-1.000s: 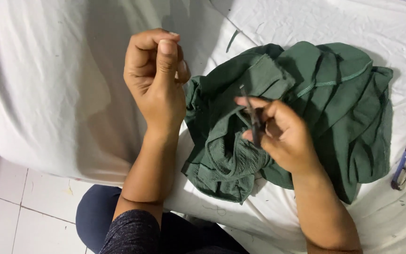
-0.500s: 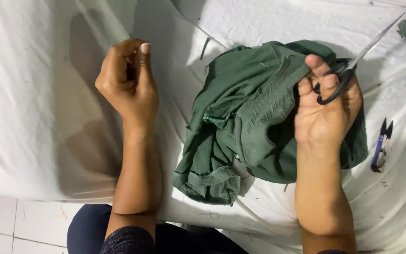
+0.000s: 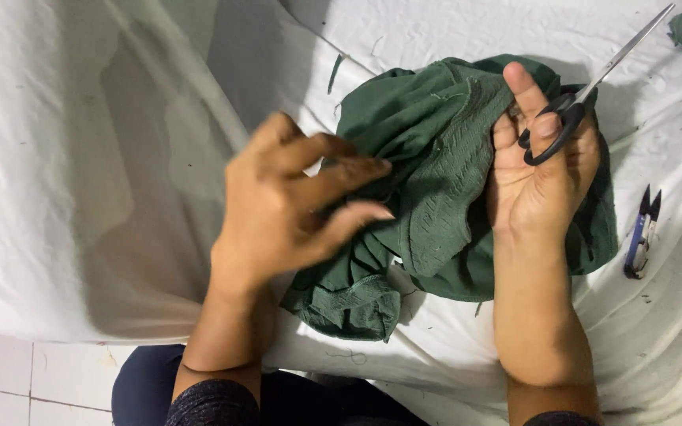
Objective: Trimming loose threads and excess fabric from a green garment using scissors.
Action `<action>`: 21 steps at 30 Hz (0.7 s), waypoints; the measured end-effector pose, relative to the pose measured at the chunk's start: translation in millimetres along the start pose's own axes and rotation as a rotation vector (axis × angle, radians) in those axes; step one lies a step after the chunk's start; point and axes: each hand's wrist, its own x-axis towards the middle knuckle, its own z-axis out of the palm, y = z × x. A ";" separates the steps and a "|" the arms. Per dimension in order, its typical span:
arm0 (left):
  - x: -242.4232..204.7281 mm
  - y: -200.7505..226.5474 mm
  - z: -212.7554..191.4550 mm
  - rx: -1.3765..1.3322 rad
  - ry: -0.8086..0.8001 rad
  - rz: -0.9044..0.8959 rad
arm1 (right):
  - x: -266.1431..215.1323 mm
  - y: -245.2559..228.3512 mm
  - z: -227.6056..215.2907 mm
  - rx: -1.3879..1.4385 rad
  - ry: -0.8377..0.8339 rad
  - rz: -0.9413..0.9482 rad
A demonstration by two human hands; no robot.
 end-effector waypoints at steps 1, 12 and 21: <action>-2.2 2.1 1.5 0.000 -0.001 -0.001 | 0.0 -1.0 0.5 0.000 0.001 0.001; -12.9 -16.4 21.0 0.128 -0.067 -0.082 | -0.5 -2.1 4.1 -0.061 -0.004 0.039; -11.1 -17.2 4.8 -0.117 -0.071 -0.251 | -5.8 -5.5 8.8 -0.256 0.034 -0.029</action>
